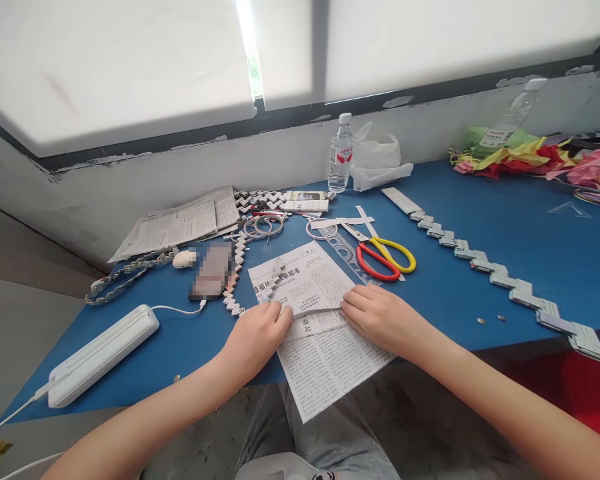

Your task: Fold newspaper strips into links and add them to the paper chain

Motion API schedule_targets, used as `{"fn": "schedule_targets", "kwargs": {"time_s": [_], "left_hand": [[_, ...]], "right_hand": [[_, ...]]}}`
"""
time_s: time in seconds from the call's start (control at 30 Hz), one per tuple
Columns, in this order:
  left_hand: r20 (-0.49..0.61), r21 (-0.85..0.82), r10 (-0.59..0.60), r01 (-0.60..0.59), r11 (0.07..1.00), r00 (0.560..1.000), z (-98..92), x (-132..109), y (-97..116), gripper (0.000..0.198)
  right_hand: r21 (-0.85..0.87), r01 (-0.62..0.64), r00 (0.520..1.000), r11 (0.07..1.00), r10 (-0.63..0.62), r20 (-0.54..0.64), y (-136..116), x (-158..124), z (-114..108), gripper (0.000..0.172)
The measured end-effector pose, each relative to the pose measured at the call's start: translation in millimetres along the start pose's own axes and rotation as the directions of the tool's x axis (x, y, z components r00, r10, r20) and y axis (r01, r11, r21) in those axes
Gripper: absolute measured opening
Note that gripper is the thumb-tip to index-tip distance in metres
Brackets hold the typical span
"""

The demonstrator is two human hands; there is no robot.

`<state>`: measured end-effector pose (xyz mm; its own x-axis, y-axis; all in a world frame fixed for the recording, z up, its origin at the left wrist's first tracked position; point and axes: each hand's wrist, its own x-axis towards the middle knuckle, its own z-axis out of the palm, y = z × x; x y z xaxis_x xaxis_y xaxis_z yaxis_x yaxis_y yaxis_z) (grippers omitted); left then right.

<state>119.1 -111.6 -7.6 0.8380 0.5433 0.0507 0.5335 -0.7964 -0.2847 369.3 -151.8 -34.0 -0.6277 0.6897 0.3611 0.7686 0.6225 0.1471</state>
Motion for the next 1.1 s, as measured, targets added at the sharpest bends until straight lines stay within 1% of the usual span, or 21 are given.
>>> {"fn": "schedule_targets", "kwargs": {"time_s": [0.13,0.27,0.4,0.5,0.67,0.73,0.8,0.83,0.9,1.0,1.03,1.1], "left_hand": [[0.038,-0.039,0.033,-0.031,0.999,0.999,-4.6,6.7,-3.7,0.013],[0.046,-0.015,0.093,-0.092,0.996,0.995,-6.4,1.1,-6.4,0.016],[0.039,0.037,0.133,-0.134,0.990,0.990,-7.4,-14.7,-10.3,0.021],[0.053,0.083,0.130,-0.134,0.987,0.990,-8.7,-30.1,-15.7,0.026],[0.154,0.126,0.112,-0.132,0.983,0.982,-13.8,-50.9,-24.5,0.031],[0.204,0.125,0.104,-0.131,0.984,0.973,-16.7,-55.6,-25.9,0.031],[0.232,0.098,0.094,-0.119,0.988,0.968,-18.6,-58.2,-25.9,0.030],[0.230,0.078,0.085,-0.105,0.991,0.969,-18.9,-58.9,-25.5,0.030],[0.189,0.033,0.060,-0.068,0.997,0.980,-18.1,-58.6,-24.2,0.028],[0.105,-0.027,0.007,-0.004,1.000,0.994,-13.8,-53.9,-21.5,0.016],[0.084,-0.046,-0.014,0.018,0.999,0.996,-11.9,-51.1,-20.7,0.016],[0.051,-0.080,-0.067,0.071,0.994,0.996,-8.2,-44.4,-19.7,0.020]], "right_hand": [[0.035,0.022,1.000,0.999,-0.022,-0.009,-0.5,16.7,1.8,0.035],[0.081,0.056,0.998,0.995,-0.057,0.002,6.3,19.4,3.2,0.036],[0.144,0.047,0.999,0.989,-0.045,-0.012,17.0,2.9,6.8,0.038],[0.127,0.005,1.000,0.992,-0.002,-0.025,25.3,-13.6,8.0,0.041],[0.049,-0.027,1.000,0.998,0.026,0.002,34.3,-31.7,3.7,0.045],[0.041,-0.039,0.999,0.998,0.039,0.002,35.1,-35.0,3.0,0.046],[0.029,-0.053,0.999,0.998,0.053,-0.011,34.1,-35.9,3.5,0.045],[0.025,-0.063,0.998,0.998,0.063,-0.019,33.0,-35.4,3.9,0.044],[0.019,-0.105,0.994,0.994,0.105,-0.025,29.9,-31.9,3.5,0.041],[-0.016,-0.186,0.982,0.982,0.185,-0.029,23.6,-20.7,-1.1,0.039],[-0.043,-0.210,0.977,0.977,0.208,-0.046,21.4,-15.9,-3.5,0.038],[-0.109,-0.274,0.958,0.956,0.261,-0.120,17.3,-5.7,-8.8,0.035]]}}
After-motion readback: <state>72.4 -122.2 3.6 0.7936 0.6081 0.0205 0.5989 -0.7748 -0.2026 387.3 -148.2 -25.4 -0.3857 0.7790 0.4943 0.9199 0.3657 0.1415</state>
